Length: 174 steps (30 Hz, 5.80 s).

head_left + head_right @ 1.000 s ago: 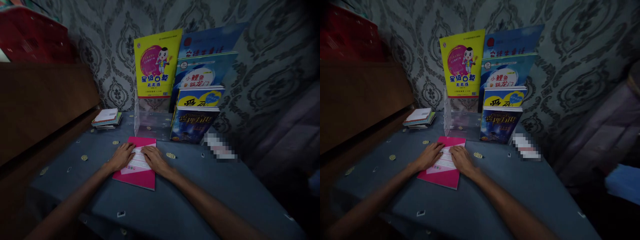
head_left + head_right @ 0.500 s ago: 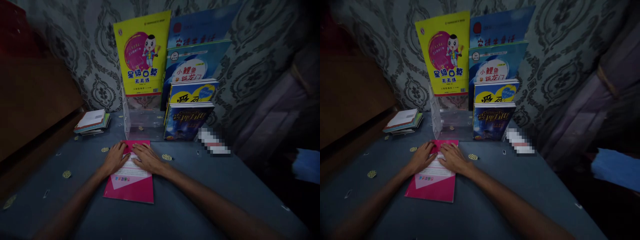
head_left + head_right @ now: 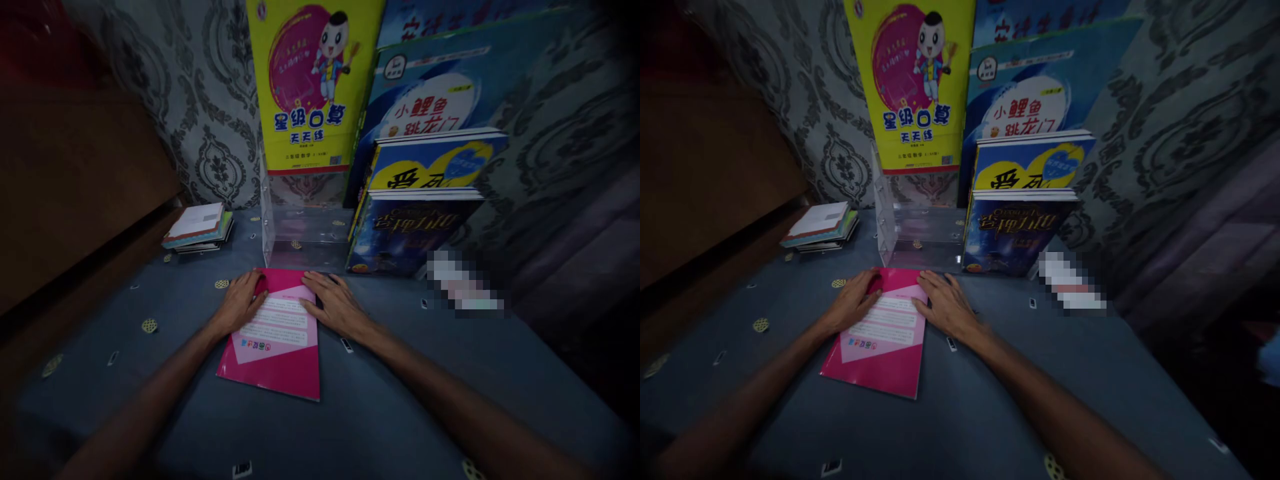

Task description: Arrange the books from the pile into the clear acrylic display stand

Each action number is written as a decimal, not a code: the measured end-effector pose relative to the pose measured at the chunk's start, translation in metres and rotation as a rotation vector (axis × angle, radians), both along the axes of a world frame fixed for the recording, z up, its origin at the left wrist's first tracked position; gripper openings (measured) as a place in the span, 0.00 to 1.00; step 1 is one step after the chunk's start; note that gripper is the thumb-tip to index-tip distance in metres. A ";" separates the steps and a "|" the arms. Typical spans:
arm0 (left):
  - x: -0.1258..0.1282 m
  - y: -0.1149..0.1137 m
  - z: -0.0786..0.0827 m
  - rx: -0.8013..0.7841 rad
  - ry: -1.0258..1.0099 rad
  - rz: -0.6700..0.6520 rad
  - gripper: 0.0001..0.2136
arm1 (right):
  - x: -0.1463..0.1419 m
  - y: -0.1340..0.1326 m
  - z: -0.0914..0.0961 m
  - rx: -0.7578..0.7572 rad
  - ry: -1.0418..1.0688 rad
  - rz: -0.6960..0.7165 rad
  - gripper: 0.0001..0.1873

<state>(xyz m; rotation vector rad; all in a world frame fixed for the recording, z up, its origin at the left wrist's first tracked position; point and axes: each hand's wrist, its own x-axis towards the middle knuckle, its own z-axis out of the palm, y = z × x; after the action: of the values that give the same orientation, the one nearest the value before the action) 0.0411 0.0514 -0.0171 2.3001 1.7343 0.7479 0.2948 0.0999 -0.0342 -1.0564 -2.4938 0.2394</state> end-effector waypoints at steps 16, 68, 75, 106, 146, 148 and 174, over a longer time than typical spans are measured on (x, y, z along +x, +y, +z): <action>-0.026 0.017 -0.010 -0.027 -0.340 0.025 0.22 | -0.001 0.001 0.000 0.029 -0.044 0.005 0.26; -0.073 -0.004 0.046 -0.563 -0.086 -0.414 0.36 | 0.000 0.006 -0.006 0.057 -0.040 0.040 0.27; -0.072 -0.001 0.033 -0.488 -0.076 -0.322 0.29 | -0.001 0.001 0.001 0.016 -0.059 0.026 0.27; 0.123 -0.041 0.071 -0.270 0.682 -0.091 0.15 | 0.048 -0.020 0.010 -0.456 0.713 -0.131 0.18; 0.126 -0.035 0.065 -0.264 0.719 -0.051 0.13 | 0.049 -0.038 0.020 -0.499 0.676 -0.023 0.18; 0.125 -0.037 0.065 -0.255 0.717 -0.061 0.14 | 0.049 -0.039 0.020 -0.429 0.618 -0.004 0.17; 0.033 -0.002 0.030 -0.048 0.480 0.096 0.15 | 0.020 0.011 0.004 -0.030 0.304 0.011 0.19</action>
<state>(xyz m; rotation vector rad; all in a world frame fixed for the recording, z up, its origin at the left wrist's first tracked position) 0.0744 0.0490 0.0129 2.5246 2.0313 0.1633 0.3151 0.1113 -0.0299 -0.9405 -2.2292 0.4103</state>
